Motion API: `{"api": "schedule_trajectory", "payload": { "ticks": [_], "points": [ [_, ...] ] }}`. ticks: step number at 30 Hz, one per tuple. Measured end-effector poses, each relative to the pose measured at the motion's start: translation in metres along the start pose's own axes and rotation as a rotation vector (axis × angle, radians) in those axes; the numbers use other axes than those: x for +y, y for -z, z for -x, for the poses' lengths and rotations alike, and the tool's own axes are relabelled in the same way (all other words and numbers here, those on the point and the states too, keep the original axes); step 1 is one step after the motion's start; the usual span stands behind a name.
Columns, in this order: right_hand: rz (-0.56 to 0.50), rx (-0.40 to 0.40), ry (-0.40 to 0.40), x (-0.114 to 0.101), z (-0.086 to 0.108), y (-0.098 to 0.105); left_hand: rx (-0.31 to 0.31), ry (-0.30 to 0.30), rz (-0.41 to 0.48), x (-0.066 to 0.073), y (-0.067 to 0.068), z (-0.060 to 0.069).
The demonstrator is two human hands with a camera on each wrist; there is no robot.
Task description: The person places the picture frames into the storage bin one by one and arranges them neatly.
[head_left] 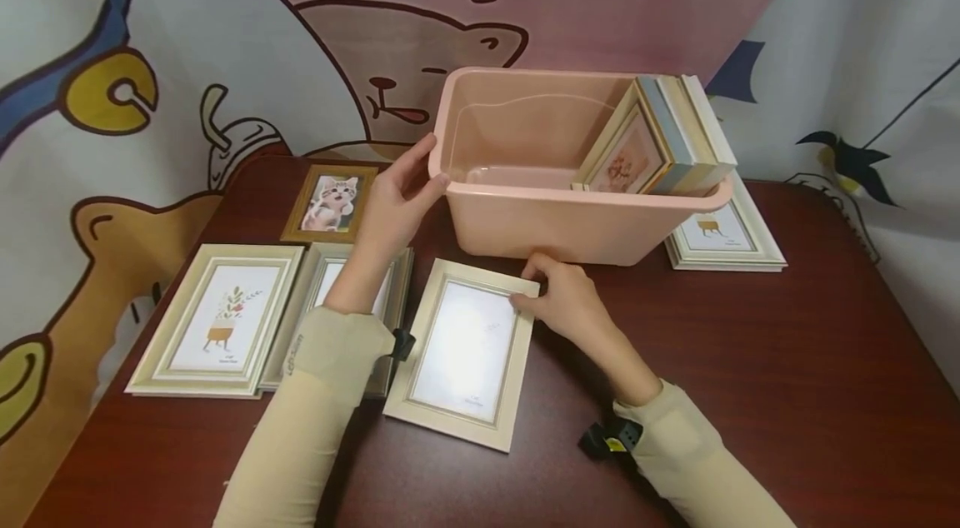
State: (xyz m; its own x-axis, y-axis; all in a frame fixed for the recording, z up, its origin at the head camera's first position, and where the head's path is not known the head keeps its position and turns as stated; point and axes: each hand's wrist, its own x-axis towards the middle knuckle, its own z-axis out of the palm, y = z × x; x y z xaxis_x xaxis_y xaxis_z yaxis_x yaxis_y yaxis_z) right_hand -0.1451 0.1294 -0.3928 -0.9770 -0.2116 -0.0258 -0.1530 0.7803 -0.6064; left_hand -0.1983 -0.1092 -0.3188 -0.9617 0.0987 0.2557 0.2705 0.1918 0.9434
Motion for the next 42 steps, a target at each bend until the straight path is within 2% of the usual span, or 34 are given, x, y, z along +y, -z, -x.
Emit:
{"api": "schedule_trajectory", "payload": {
  "ticks": [3, 8, 11, 14, 19, 24, 27, 31, 35, 37, 42],
  "points": [
    [-0.150, -0.044, -0.004, 0.003, 0.004, 0.008, 0.001, 0.005, 0.008, 0.002, -0.001, 0.000],
    [-0.554, -0.179, 0.013, 0.013, 0.009, 0.026, -0.002, 0.019, -0.022, 0.003, -0.002, 0.001],
    [-0.667, -0.224, 0.032, 0.020, 0.013, 0.041, -0.006, 0.019, -0.024, 0.004, -0.002, 0.001],
    [-0.705, -0.203, 0.046, 0.024, 0.019, 0.055, -0.004, 0.021, -0.018, 0.004, -0.001, 0.001],
    [-0.738, -0.104, 0.068, 0.026, 0.030, 0.077, -0.005, 0.023, -0.023, 0.004, 0.000, 0.001],
    [-0.677, -0.024, 0.084, 0.024, 0.040, 0.099, -0.007, 0.016, -0.016, 0.003, 0.000, 0.001],
    [-0.630, 0.016, 0.124, 0.023, 0.047, 0.112, -0.008, 0.010, -0.010, 0.002, 0.000, 0.001],
    [-0.610, 0.074, 0.190, 0.021, 0.053, 0.129, -0.010, 0.005, -0.026, 0.002, 0.001, 0.001],
    [-0.599, 0.116, 0.201, 0.018, 0.061, 0.145, -0.015, -0.003, -0.036, 0.001, 0.002, 0.000],
    [-0.645, 0.132, 0.213, 0.016, 0.064, 0.153, -0.017, -0.006, -0.036, 0.001, 0.001, 0.000],
    [-0.825, 0.174, 0.313, 0.015, 0.066, 0.172, -0.017, -0.008, -0.041, 0.002, 0.001, 0.000]
  ]
}}
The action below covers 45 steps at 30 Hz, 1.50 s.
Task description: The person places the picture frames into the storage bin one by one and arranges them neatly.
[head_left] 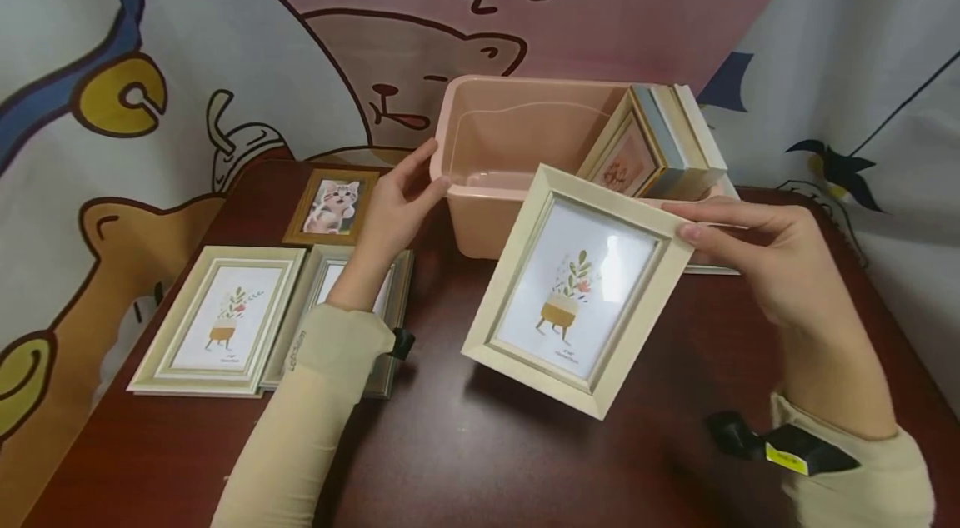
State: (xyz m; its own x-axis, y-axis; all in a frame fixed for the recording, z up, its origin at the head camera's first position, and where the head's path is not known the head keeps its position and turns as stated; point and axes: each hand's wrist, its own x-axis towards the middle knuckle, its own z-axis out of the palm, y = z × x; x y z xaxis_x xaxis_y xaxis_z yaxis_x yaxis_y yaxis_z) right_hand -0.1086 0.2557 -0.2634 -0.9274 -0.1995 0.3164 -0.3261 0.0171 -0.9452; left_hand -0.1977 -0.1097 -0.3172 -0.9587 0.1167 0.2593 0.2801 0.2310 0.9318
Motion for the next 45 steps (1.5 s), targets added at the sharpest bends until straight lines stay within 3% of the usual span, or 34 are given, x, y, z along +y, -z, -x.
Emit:
{"api": "schedule_trajectory", "payload": {
  "ticks": [7, 12, 19, 28, 39, 43, 45],
  "points": [
    [-0.185, 0.108, 0.098, -0.016, -0.015, 0.007, 0.011, -0.007, -0.023, 0.000, 0.000, -0.001],
    [-0.327, 0.239, 0.086, -0.023, -0.033, 0.006, 0.016, -0.013, -0.069, -0.002, 0.000, -0.003],
    [-0.346, 0.427, -0.029, -0.032, -0.056, 0.009, 0.009, -0.003, -0.076, -0.003, 0.000, -0.002],
    [-0.408, 0.555, 0.029, -0.029, -0.083, 0.012, 0.020, 0.001, -0.088, -0.004, 0.000, -0.002],
    [-0.236, 0.663, 0.099, -0.021, -0.103, 0.014, 0.025, -0.001, -0.005, -0.004, -0.003, -0.001],
    [-0.080, 0.687, 0.153, -0.017, -0.107, 0.008, 0.035, -0.009, -0.021, -0.004, -0.002, -0.002],
    [0.062, 0.693, 0.166, -0.014, -0.109, 0.004, 0.036, -0.015, -0.013, -0.004, -0.002, -0.002]
  ]
}}
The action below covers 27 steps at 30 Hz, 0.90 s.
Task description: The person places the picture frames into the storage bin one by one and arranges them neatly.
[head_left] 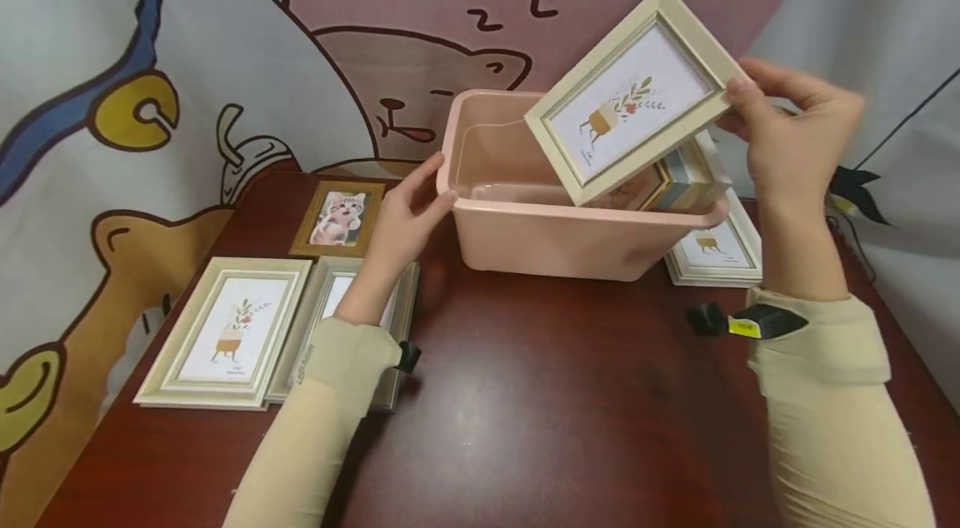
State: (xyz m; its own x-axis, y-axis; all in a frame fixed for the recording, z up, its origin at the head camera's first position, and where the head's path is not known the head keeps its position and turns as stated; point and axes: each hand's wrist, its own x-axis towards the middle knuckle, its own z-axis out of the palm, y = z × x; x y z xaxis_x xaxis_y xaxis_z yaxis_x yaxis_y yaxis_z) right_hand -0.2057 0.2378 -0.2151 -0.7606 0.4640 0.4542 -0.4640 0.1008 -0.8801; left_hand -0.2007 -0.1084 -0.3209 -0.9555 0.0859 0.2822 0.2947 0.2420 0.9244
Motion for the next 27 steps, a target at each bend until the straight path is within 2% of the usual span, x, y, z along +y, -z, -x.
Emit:
{"api": "schedule_trajectory", "payload": {
  "ticks": [5, 8, 10, 16, 27],
  "points": [
    [0.399, -0.022, 0.149, 0.006, 0.010, -0.004, -0.001, -0.007, 0.030, 0.001, 0.000, 0.001],
    [0.581, -0.034, 0.240, 0.008, 0.020, -0.005, 0.003, -0.003, 0.039, 0.001, -0.001, 0.001],
    [0.656, -0.046, 0.293, 0.009, 0.027, -0.005, 0.005, -0.001, 0.043, 0.002, -0.001, 0.001],
    [0.729, -0.085, 0.376, 0.014, 0.046, -0.004, 0.013, 0.009, 0.016, 0.002, -0.002, 0.001],
    [0.813, -0.139, 0.418, 0.025, 0.068, -0.004, 0.015, 0.006, -0.004, 0.001, -0.001, 0.001]
  ]
}}
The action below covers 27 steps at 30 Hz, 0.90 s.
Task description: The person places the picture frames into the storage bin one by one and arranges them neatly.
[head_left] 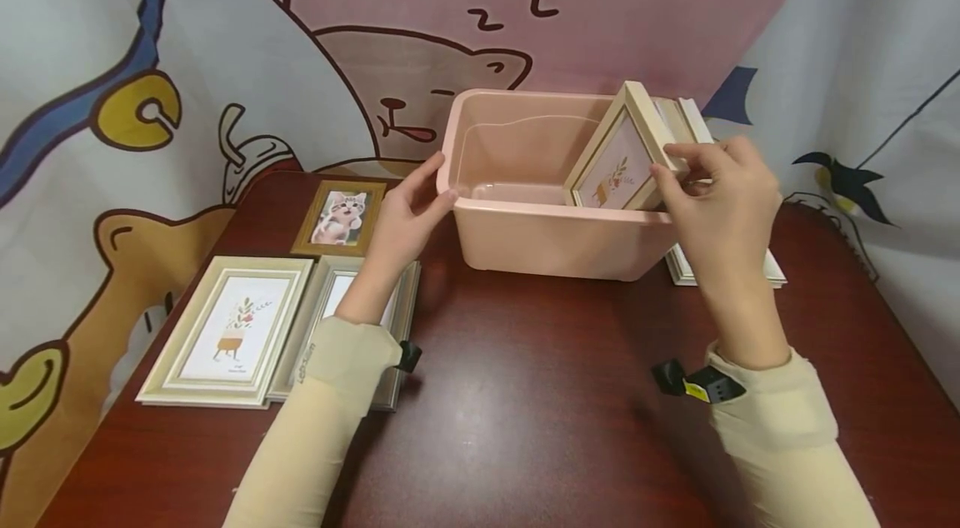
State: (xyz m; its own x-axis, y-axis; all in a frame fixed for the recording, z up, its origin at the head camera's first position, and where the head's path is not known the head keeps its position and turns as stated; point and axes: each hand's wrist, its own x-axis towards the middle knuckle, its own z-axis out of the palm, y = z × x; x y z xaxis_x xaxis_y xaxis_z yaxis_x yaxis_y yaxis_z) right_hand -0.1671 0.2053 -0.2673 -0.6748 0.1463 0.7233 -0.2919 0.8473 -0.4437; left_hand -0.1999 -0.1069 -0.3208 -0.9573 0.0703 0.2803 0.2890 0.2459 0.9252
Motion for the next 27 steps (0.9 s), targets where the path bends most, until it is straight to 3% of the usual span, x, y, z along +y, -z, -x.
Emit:
{"api": "schedule_trajectory", "payload": {
  "ticks": [15, 27],
  "points": [
    [0.114, -0.068, 0.047, 0.000, 0.019, -0.013, -0.006, -0.009, 0.004, -0.001, 0.000, 0.000],
    [0.149, -0.038, 0.068, 0.002, 0.020, -0.019, -0.007, -0.002, 0.001, -0.002, 0.001, 0.001]
  ]
}}
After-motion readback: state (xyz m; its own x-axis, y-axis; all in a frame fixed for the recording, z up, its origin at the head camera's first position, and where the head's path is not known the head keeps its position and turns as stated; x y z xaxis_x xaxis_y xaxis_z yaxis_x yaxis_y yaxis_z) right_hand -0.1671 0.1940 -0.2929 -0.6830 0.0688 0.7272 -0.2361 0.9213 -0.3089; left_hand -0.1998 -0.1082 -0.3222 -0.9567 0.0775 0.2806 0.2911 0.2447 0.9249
